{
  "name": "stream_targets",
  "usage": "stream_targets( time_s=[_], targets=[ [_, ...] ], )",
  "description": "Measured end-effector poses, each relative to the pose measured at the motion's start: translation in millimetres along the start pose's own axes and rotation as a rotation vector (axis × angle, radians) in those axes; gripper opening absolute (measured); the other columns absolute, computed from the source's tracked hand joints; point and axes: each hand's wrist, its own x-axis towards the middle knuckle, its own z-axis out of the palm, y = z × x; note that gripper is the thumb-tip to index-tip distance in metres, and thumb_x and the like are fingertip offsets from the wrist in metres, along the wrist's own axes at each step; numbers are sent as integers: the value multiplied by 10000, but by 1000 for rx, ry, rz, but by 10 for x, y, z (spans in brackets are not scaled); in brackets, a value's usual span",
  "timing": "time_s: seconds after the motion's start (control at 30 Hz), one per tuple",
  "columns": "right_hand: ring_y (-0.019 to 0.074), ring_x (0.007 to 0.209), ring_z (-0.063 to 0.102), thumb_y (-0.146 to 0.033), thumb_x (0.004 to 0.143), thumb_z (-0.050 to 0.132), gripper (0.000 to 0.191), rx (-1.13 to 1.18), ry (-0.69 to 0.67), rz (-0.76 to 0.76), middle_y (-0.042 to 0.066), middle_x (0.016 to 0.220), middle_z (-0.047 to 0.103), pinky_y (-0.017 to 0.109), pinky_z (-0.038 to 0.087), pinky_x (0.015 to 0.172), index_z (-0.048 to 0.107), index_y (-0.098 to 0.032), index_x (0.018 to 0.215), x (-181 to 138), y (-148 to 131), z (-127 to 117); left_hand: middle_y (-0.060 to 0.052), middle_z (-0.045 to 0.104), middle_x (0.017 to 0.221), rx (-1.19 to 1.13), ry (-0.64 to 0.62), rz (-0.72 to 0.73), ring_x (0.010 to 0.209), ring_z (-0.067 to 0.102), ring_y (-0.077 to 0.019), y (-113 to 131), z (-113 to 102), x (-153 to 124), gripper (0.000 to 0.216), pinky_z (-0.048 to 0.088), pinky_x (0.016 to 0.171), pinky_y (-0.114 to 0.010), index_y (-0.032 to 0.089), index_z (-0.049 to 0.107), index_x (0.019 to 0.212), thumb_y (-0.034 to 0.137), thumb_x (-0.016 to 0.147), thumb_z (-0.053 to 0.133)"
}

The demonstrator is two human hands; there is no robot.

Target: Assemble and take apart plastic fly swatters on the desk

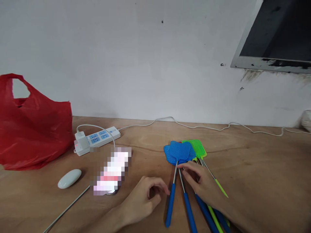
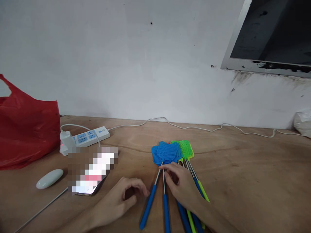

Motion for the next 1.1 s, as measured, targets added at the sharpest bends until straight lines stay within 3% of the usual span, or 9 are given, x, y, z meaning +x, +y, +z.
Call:
stream_targets(
  time_s=[0.1, 0.23, 0.43, 0.57, 0.77, 1.1],
  targets=[
    [223, 857, 594, -139, 935, 406, 346, -192, -160, -120, 54, 896, 618, 351, 432, 749, 695, -247, 1092, -19, -64, -10, 25, 742, 727, -68, -28, 5, 726, 658, -156, -24, 8, 32, 304, 439, 704, -235, 186, 638, 669, -3, 632, 403],
    [231, 919, 589, -134, 948, 413, 293, -310, -235, -151, 49, 908, 615, 352, 422, 769, 668, -237, 1051, -21, -135, -29, 39, 622, 534, 6, 77, -30, 531, 544, -130, -113, 12, 69, 257, 366, 558, -221, 198, 526, 581, 15, 659, 363],
    [210, 785, 580, -270, 958, 511, 139, -448, -180, -131, 17, 815, 603, 321, 374, 667, 592, -218, 859, -35, -118, 30, 53, 592, 530, 98, 114, -40, 518, 521, -124, -161, 14, 81, 248, 341, 549, -219, 202, 527, 619, 11, 662, 375],
    [197, 756, 585, -176, 887, 562, 84, -509, -100, -111, 13, 823, 614, 307, 360, 651, 572, -219, 815, -37, -2, 71, 52, 613, 557, 168, 119, -42, 539, 521, -129, -130, 23, 72, 251, 332, 567, -227, 201, 545, 634, 5, 682, 395],
    [238, 814, 594, -100, 818, 573, 127, -600, 7, -112, 21, 817, 644, 368, 365, 764, 607, -220, 794, 12, 141, 44, 50, 625, 580, 253, 108, -46, 562, 543, -136, -135, 14, 65, 263, 331, 579, -234, 203, 565, 657, -6, 709, 414],
    [229, 806, 587, -261, 984, 445, 197, -479, -1, -140, 32, 850, 637, 357, 383, 751, 610, -235, 881, 45, 147, -39, 46, 621, 622, 371, 111, -57, 588, 547, -144, -98, 21, 37, 258, 329, 589, -247, 207, 562, 677, -11, 732, 436]
  ],
)
